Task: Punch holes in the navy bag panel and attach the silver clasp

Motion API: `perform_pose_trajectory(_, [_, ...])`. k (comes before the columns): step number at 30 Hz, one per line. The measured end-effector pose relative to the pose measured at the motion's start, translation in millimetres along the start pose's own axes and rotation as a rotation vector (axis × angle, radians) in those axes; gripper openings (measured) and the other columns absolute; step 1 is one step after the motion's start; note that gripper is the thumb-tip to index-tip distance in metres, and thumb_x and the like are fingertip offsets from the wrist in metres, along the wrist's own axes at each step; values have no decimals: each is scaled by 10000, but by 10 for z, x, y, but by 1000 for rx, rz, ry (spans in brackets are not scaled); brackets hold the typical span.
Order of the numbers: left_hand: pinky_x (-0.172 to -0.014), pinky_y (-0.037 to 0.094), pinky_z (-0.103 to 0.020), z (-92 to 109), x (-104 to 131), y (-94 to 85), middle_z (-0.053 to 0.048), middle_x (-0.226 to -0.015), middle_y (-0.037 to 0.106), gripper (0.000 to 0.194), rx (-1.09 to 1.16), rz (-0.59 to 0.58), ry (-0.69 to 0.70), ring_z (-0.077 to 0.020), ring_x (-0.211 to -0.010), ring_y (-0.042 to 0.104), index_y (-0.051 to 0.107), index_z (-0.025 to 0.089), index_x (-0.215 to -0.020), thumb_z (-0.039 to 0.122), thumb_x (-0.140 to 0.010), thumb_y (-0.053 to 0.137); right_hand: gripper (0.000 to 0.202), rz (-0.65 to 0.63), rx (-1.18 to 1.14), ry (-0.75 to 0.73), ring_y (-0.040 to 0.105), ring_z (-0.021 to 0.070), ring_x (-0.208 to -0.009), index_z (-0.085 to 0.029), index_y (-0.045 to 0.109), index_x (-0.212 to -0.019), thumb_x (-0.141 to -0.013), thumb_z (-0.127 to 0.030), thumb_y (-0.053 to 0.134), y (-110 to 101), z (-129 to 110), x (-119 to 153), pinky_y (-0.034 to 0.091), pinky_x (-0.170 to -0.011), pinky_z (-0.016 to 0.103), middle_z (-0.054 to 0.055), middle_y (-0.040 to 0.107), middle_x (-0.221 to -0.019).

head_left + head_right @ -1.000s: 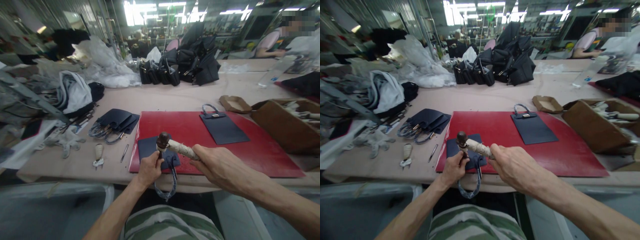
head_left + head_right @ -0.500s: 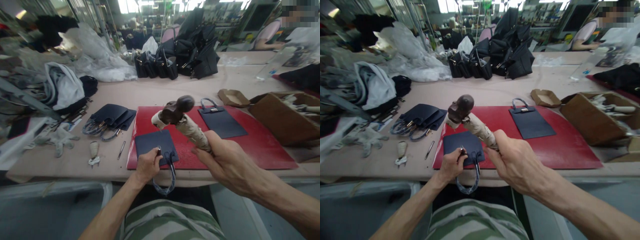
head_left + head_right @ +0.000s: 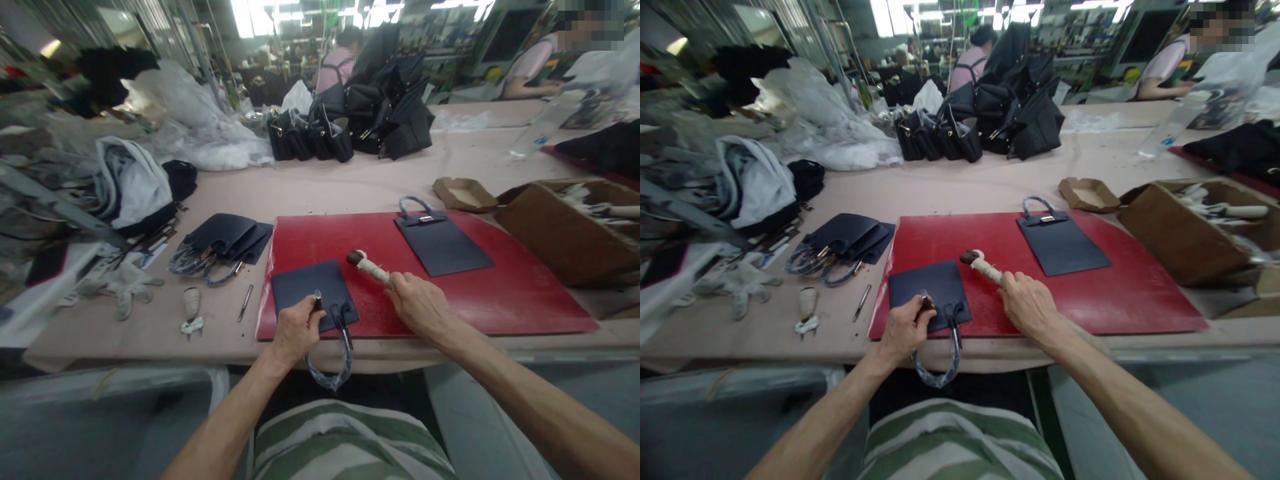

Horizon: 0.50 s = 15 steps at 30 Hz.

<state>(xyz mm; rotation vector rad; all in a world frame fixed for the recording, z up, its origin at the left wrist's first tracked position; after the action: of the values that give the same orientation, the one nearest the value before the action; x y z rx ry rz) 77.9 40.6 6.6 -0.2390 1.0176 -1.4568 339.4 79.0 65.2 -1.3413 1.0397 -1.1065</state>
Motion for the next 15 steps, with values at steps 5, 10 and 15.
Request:
perform_pose_trajectory(5, [-709, 518, -282, -29, 35, -11, -22, -885, 717, 76, 17, -28, -24, -198, -821, 713, 587, 187, -991, 184, -916, 587, 367, 263, -108, -122, 491, 319, -1155, -131, 580, -1261, -970, -352, 564, 351, -293, 1, 368, -951, 450, 145, 544, -1294])
perform_pose_trajectory(10, [-779, 540, -299, -42, 9, -2, -39, -923, 725, 108, 149, -78, -206, -193, -870, 707, 625, 184, -976, 251, -919, 563, 525, 168, -437, -412, 374, 292, -1352, -152, 548, -1388, -926, -384, 637, 569, -816, 66, 315, -1153, 456, 101, 465, -1458])
perform_pose_trajectory(15, [-724, 607, -306, -260, -96, -221, -25, -826, 702, 385, 743, 177, -732, -166, -723, 698, 543, 159, -958, 457, -784, 714, 573, 114, -410, -387, 313, 310, -1404, -182, 530, -1432, -914, -401, 641, 641, -891, 76, 271, -1195, 489, 64, 416, -1521])
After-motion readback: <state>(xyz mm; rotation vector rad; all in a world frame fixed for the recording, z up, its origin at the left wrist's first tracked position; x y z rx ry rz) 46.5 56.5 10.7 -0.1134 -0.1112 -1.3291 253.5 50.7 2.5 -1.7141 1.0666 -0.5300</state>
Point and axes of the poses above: each hand's wrist, its own x-axis away from the middle knuckle, its own y-axis out of the palm, z = x × y, the point moved 2 cm from there along -x, towards the middle knuckle
